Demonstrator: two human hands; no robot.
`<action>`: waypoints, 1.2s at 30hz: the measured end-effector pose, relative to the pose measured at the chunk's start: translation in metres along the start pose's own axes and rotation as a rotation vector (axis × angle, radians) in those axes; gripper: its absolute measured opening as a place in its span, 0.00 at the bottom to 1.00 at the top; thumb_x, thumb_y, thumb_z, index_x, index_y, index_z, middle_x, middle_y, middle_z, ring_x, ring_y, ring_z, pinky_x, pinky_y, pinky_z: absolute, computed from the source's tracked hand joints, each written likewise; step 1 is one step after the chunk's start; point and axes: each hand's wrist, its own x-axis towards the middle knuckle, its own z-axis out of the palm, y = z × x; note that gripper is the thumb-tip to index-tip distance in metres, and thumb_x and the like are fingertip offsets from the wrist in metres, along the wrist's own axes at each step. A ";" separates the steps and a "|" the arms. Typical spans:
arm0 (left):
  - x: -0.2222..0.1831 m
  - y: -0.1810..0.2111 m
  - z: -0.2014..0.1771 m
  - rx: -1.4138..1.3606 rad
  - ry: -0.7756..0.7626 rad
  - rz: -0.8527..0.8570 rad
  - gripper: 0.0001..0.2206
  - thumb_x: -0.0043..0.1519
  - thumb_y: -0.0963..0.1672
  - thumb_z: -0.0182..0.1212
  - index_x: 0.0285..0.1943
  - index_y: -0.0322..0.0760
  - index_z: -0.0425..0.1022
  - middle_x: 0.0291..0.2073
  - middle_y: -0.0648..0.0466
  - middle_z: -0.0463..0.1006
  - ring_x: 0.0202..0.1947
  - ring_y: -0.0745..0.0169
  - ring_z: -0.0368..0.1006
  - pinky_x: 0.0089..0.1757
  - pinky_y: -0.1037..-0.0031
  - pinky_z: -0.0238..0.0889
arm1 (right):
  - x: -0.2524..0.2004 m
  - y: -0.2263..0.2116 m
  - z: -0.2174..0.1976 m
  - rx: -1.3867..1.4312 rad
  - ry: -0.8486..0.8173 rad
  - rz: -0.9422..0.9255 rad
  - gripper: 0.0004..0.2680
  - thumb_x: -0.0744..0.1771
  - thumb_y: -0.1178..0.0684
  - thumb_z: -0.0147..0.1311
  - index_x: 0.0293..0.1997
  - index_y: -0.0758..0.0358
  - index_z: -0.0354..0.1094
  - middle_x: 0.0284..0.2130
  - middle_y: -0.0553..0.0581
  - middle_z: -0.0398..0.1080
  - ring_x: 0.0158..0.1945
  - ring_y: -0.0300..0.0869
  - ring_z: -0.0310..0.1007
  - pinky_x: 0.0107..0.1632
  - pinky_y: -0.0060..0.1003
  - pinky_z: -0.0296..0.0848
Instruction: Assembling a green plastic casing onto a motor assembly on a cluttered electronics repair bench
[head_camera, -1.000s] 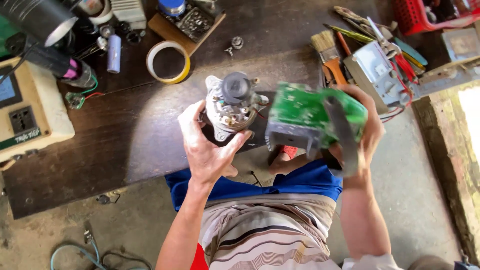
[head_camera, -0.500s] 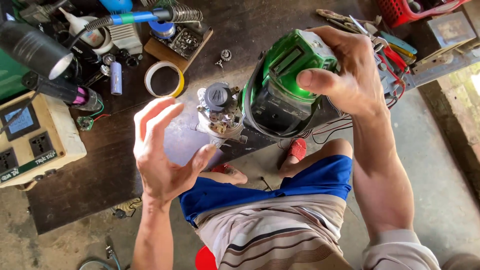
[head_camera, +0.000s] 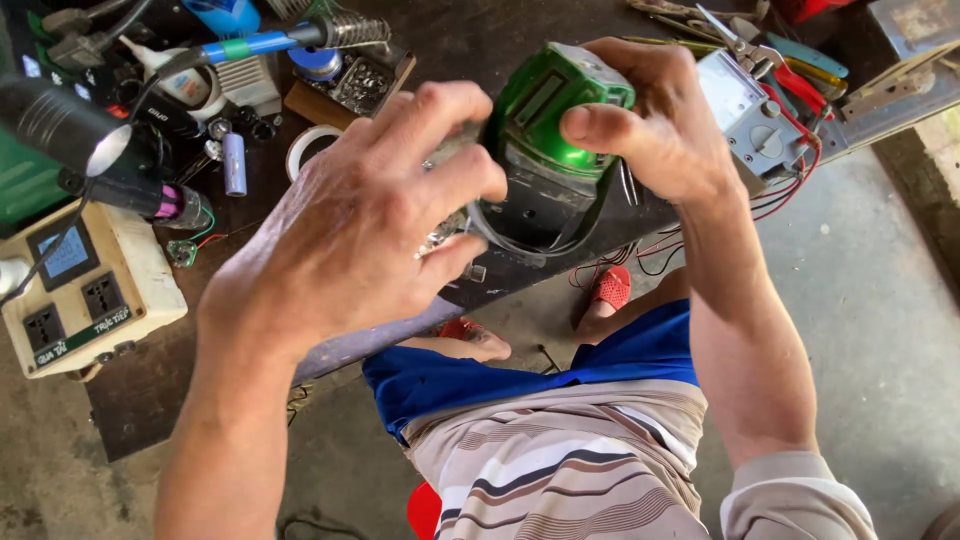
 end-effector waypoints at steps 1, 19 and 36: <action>0.001 -0.004 0.001 0.036 -0.079 0.029 0.20 0.52 0.43 0.77 0.52 0.37 0.75 0.60 0.39 0.65 0.57 0.41 0.71 0.55 0.45 0.70 | 0.002 0.002 0.001 0.016 -0.014 -0.036 0.24 0.65 0.39 0.49 0.55 0.78 0.70 0.41 0.66 0.76 0.39 0.47 0.77 0.35 0.32 0.73; 0.048 -0.003 -0.020 -0.314 -0.026 0.101 0.10 0.65 0.37 0.70 0.50 0.30 0.73 0.59 0.37 0.58 0.58 0.37 0.68 0.56 0.53 0.66 | 0.007 0.011 0.000 0.029 0.003 0.038 0.15 0.64 0.37 0.49 0.34 0.60 0.67 0.24 0.45 0.58 0.30 0.34 0.52 0.34 0.34 0.51; 0.110 -0.064 0.089 -0.222 0.313 -0.285 0.10 0.69 0.47 0.44 0.37 0.41 0.62 0.28 0.53 0.74 0.25 0.37 0.70 0.29 0.50 0.59 | 0.002 0.026 0.034 0.937 0.280 0.435 0.35 0.56 0.22 0.44 0.59 0.61 0.69 0.48 0.61 0.77 0.49 0.51 0.80 0.50 0.48 0.81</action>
